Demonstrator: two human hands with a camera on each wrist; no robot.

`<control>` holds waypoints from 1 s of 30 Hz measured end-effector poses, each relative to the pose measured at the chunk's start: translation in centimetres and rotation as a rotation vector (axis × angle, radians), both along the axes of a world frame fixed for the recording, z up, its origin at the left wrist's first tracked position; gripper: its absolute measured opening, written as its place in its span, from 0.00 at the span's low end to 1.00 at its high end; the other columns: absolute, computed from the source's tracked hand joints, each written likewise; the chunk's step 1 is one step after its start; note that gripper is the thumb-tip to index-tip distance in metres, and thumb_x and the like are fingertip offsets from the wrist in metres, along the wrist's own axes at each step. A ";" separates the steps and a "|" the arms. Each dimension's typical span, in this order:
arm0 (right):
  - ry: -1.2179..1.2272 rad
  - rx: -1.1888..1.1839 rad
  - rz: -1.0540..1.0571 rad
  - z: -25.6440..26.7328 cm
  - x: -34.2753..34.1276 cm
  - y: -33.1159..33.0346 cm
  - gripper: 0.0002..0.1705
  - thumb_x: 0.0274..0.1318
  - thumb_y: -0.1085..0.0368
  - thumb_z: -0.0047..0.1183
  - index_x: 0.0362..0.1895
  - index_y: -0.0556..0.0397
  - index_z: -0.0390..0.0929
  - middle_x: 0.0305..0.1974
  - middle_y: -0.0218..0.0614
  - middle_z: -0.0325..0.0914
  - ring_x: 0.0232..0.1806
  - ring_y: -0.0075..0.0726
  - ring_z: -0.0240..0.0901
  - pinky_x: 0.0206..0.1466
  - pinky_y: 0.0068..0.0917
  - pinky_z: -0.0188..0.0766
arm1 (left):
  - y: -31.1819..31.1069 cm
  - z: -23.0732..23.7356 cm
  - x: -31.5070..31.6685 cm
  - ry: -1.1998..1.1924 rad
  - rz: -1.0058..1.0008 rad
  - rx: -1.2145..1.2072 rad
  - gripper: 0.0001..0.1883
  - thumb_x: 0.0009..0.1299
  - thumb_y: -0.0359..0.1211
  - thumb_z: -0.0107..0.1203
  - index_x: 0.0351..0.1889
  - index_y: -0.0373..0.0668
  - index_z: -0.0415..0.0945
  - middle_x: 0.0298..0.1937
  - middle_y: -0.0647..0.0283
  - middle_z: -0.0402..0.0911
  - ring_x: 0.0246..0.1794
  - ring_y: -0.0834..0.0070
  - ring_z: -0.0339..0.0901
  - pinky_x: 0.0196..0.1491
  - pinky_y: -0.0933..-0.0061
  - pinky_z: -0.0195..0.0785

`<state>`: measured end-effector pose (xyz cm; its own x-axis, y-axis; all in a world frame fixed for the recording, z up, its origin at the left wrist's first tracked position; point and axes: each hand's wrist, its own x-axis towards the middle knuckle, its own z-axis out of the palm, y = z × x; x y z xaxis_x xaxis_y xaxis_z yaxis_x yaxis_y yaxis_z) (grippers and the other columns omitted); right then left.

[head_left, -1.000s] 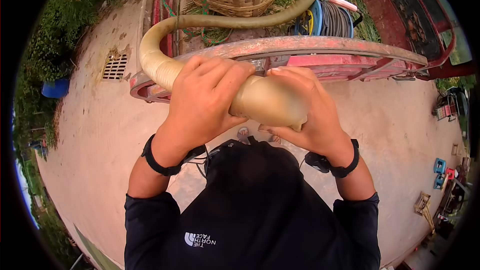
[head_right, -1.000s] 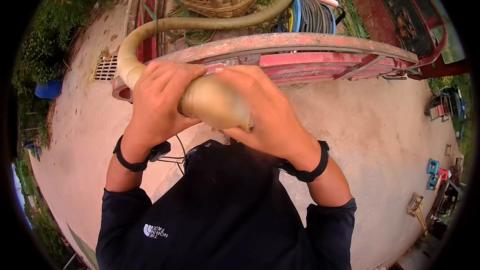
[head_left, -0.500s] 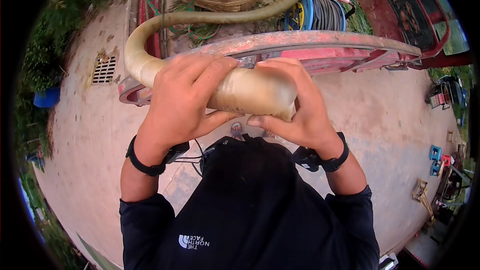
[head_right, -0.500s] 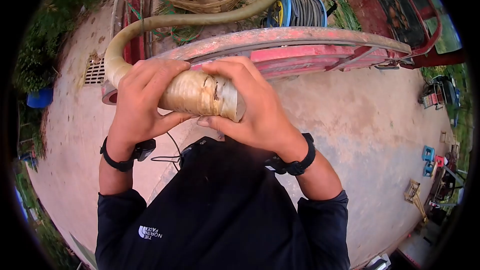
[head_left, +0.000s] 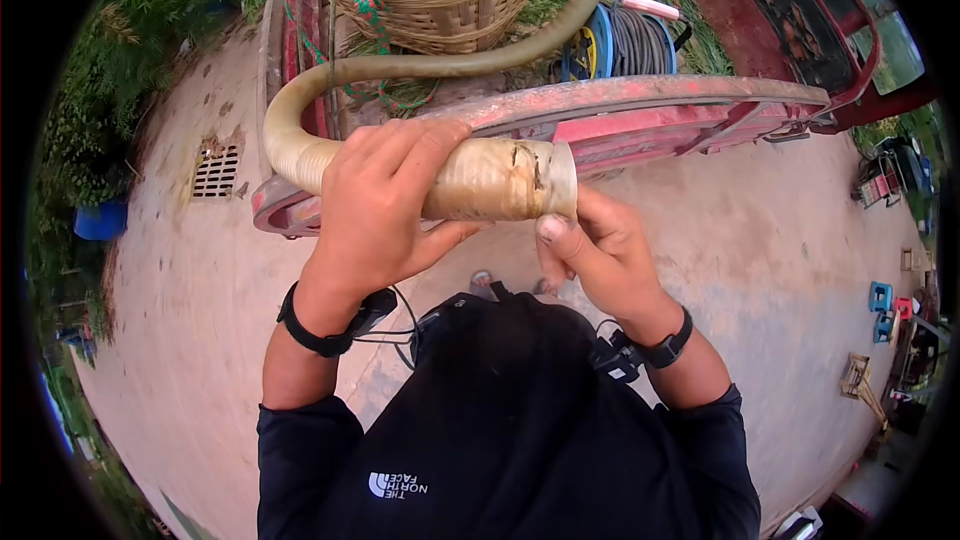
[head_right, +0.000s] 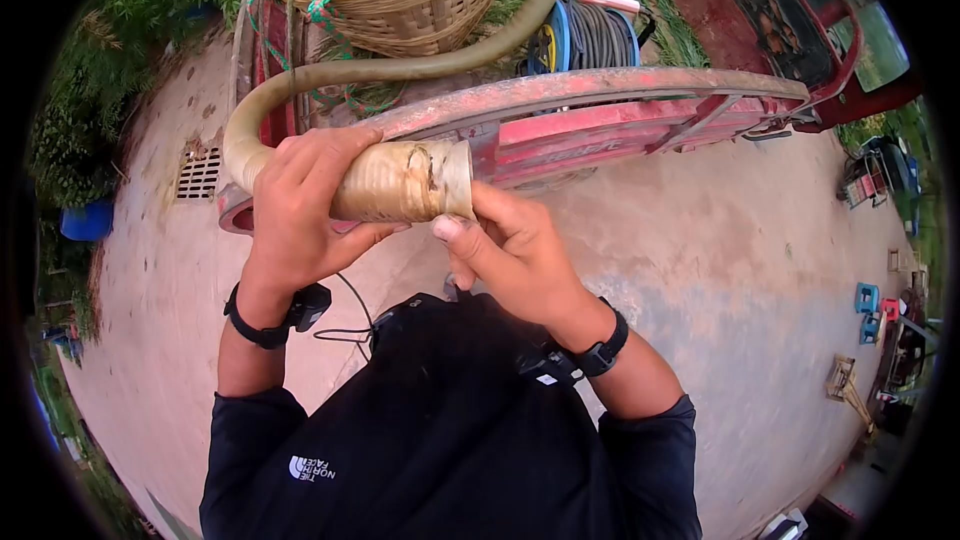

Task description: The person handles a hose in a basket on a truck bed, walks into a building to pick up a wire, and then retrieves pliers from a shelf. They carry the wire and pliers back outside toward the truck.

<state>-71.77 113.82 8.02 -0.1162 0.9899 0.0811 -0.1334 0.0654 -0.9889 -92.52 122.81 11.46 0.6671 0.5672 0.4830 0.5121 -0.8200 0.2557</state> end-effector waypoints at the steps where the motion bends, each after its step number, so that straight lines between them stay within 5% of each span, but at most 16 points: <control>1: 0.075 -0.126 0.065 0.1 0.1 -0.3 0.14 0.64 0.66 0.48 0.51 0.59 0.74 0.22 0.24 0.70 0.21 0.14 0.65 0.23 0.16 0.62 | -0.1 -0.3 0.0 -0.007 0.004 0.015 0.34 0.42 0.40 0.72 0.49 0.41 0.74 0.43 0.59 0.79 0.44 0.59 0.76 0.45 0.62 0.65; 4: 0.087 -0.115 0.032 -0.4 -0.1 -0.6 0.15 0.66 0.65 0.46 0.52 0.59 0.73 0.17 0.22 0.66 0.14 0.13 0.60 0.19 0.14 0.57 | -0.2 -0.7 0.0 -0.018 -0.005 0.019 0.34 0.42 0.40 0.72 0.49 0.41 0.74 0.43 0.59 0.79 0.43 0.59 0.76 0.45 0.62 0.65; 11: 0.085 -0.111 0.186 -0.2 1.0 -0.6 0.17 0.64 0.64 0.49 0.53 0.60 0.72 0.18 0.21 0.66 0.15 0.12 0.60 0.18 0.14 0.58 | -0.1 -0.5 -0.6 -0.015 -0.072 -0.011 0.35 0.42 0.42 0.72 0.49 0.41 0.74 0.43 0.58 0.80 0.44 0.59 0.76 0.46 0.62 0.65; 14: 0.090 -0.150 0.200 0.0 0.7 -0.4 0.18 0.61 0.66 0.52 0.53 0.60 0.73 0.24 0.24 0.69 0.17 0.14 0.61 0.20 0.15 0.59 | -0.1 -0.6 -0.9 -0.006 -0.073 0.005 0.35 0.42 0.43 0.71 0.49 0.41 0.74 0.43 0.58 0.79 0.44 0.59 0.76 0.48 0.62 0.65; 20: -0.310 0.022 0.055 -1.3 0.7 -0.8 0.19 0.51 0.72 0.59 0.49 0.61 0.74 0.38 0.36 0.73 0.31 0.23 0.71 0.35 0.22 0.69 | 0.1 -0.8 -1.5 0.045 -0.075 0.008 0.36 0.42 0.44 0.71 0.51 0.40 0.73 0.44 0.59 0.78 0.45 0.60 0.74 0.50 0.61 0.64; 24: -0.353 0.169 0.024 -0.8 1.1 -0.9 0.19 0.48 0.72 0.60 0.47 0.62 0.75 0.43 0.40 0.75 0.29 0.26 0.72 0.35 0.22 0.69 | -0.1 -0.5 -2.1 0.046 -0.089 0.014 0.37 0.42 0.43 0.71 0.51 0.40 0.72 0.45 0.59 0.78 0.45 0.60 0.74 0.50 0.60 0.64; 30: -0.385 0.101 -0.122 -3.8 3.9 -1.5 0.20 0.51 0.70 0.58 0.50 0.61 0.75 0.34 0.36 0.77 0.28 0.24 0.72 0.33 0.23 0.69 | 0.7 0.0 -4.7 -0.040 0.002 0.163 0.39 0.45 0.46 0.70 0.54 0.39 0.70 0.48 0.57 0.78 0.48 0.59 0.75 0.53 0.55 0.63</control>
<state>-67.86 112.35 4.25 -0.0395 0.9875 0.1525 0.2599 0.1575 -0.9527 -97.18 123.51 11.51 0.6445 0.4805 0.5948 0.5063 -0.8511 0.1389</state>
